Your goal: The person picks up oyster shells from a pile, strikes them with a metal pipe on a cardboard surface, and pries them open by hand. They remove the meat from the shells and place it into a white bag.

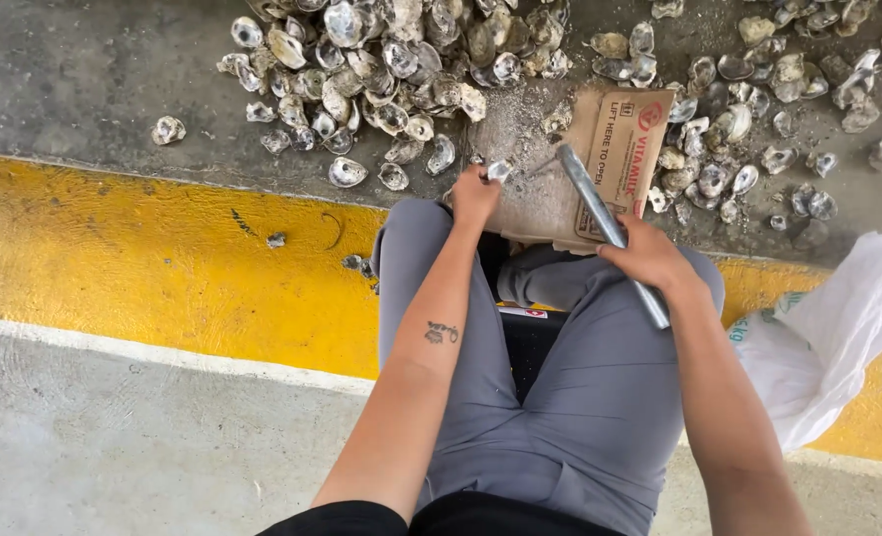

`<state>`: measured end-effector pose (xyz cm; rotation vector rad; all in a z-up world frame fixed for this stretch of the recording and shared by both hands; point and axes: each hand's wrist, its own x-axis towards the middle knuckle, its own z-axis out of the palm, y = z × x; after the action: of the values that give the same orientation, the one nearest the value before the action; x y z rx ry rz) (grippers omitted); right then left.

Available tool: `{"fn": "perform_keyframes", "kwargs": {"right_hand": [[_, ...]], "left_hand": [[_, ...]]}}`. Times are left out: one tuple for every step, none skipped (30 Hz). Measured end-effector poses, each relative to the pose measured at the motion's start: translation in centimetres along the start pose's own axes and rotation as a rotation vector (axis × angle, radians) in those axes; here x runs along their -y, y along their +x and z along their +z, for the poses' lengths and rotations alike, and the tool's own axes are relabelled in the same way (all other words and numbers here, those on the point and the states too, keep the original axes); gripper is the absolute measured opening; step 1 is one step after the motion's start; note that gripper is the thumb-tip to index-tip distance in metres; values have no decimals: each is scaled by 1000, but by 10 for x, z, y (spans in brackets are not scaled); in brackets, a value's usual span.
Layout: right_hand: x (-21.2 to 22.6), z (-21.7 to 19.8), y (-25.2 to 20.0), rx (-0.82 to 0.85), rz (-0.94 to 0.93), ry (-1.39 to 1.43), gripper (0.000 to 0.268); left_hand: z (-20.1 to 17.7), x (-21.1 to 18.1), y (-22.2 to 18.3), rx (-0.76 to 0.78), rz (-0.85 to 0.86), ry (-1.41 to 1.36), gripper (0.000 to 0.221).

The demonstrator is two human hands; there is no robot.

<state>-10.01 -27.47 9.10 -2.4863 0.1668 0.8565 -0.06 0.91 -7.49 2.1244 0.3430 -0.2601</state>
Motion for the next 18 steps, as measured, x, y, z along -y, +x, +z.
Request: {"fn": "perform_keyframes", "kwargs": {"right_hand": [[11,1,-8,-2,4,-1,70],[21,1,-16,-51,-11,160,71],[31,2,-24,-100,-27,320,72],[44,10,-28,-96,-27,315,72],[56,19,-33,-84,17,489,71],[70,28,-37,-74,62,668,70],[82,34,-39,-74,63,669,70],[94,41,-42,-79,97,673,68],[106,47,-44,-83,130,676,66],[112,51,-46,-84,131,677,66],[117,54,-47,-110,124,617,66],[123,58,-49,-127,115,553,65],[118,67,-45,-119,114,549,65],[111,76,-43,-191,31,469,64],[104,84,-41,-261,-52,388,63],[98,90,-37,-266,-54,385,63],[92,95,-33,-311,-115,337,63],[88,100,-28,-353,-178,289,64]], "left_hand": [[-1,-3,-3,3,2,-2,20],[0,-7,-6,-12,-11,33,22],[1,-11,-8,-27,-24,68,24],[-6,-22,-14,-29,-28,64,24],[-14,-33,-19,-33,-74,66,27],[-22,-45,-23,-35,-115,72,31],[-29,-53,-25,-34,-114,72,31],[-34,-62,-28,-5,-166,66,30],[-40,-70,-31,23,-217,60,29],[-39,-70,-30,24,-217,60,29],[-38,-70,-30,32,-217,60,29],[-38,-68,-31,36,-226,57,29],[-42,-68,-32,34,-234,56,29],[-43,-70,-34,32,-225,58,28],[-44,-72,-36,29,-216,60,28],[-42,-71,-35,28,-212,56,28],[-40,-71,-33,30,-221,48,28],[-40,-70,-32,30,-233,42,27]]}}
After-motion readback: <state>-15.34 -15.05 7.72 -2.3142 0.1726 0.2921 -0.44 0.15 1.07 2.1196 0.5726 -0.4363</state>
